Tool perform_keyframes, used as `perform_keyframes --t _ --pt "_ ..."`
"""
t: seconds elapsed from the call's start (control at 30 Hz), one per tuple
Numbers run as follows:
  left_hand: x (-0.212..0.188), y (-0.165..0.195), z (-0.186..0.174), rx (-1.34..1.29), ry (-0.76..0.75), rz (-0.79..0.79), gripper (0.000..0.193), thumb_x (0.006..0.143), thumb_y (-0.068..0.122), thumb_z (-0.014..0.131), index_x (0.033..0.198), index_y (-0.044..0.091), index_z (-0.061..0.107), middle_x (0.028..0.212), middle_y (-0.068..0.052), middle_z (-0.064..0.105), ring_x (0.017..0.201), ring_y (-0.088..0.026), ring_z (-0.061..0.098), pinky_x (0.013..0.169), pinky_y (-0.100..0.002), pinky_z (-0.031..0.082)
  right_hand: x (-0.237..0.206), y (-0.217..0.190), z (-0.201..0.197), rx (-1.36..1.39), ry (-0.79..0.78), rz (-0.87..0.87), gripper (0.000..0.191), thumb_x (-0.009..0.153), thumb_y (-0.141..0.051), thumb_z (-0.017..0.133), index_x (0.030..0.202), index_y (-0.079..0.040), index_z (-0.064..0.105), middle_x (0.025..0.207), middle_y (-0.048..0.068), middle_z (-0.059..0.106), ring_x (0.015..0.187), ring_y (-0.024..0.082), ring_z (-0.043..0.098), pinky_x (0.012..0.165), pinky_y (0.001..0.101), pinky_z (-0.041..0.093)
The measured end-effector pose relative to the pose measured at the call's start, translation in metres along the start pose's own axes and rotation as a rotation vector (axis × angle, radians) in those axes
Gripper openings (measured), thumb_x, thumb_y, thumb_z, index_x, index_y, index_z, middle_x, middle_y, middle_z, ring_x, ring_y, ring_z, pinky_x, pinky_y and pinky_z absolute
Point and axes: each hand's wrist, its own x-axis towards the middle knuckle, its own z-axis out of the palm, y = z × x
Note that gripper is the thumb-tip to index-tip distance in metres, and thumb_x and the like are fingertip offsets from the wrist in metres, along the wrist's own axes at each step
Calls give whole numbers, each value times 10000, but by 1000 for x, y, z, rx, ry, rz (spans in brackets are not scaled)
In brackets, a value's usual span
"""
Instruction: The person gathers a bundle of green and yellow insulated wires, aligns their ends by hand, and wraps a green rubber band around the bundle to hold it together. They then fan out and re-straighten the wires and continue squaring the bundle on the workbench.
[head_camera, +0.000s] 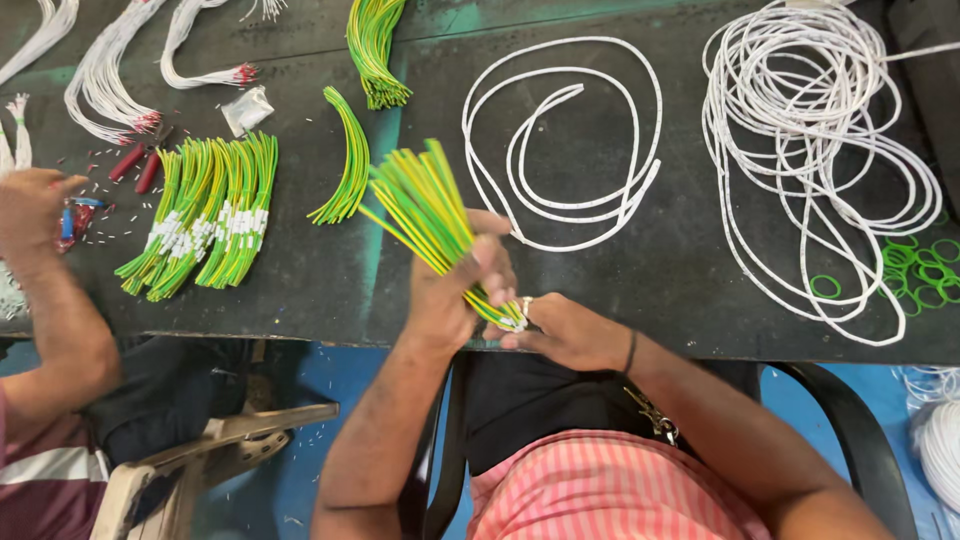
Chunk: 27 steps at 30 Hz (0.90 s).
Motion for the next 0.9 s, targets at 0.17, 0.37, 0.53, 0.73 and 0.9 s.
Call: perform_keyframes --t 0.17,0.37,0.53,0.73,0.9 --pt "-2 14 11 162 172 45 315 1050 273 722 986 14 554 720 -22 518 595 -107 532 547 -278 418 16 7 14 -47 173 -62 251 960 -191 687 1144 -23 660 974 161 740 911 309 734 789 394 543" --pt "7 1 32 685 333 79 321 1005 328 697 905 31 626 669 21 532 570 -58 477 489 -266 358 33 26 30 -28 237 -121 213 938 -127 683 1123 -22 673 1025 176 749 997 333 751 842 406 570" --pt "5 24 22 1226 251 290 302 1036 315 702 1006 19 650 729 -86 647 634 -250 634 599 -371 504 25 17 -4 -186 239 -296 318 915 -106 690 1193 42 645 1223 211 658 1164 374 632 984 447 500" --pt "46 34 -21 1653 181 406 229 1022 278 681 1063 58 632 857 -161 742 797 -413 720 649 -502 515 45 12 -91 -890 198 -253 391 769 8 601 1070 -138 804 1212 30 711 1181 262 613 986 419 492" --pt "98 -16 -69 1826 287 204 312 995 332 684 1093 44 614 788 -202 712 758 -463 688 626 -562 498 72 19 -90 -1023 93 -325 168 865 -193 692 990 -165 801 1188 1 715 1256 242 556 1015 427 453"
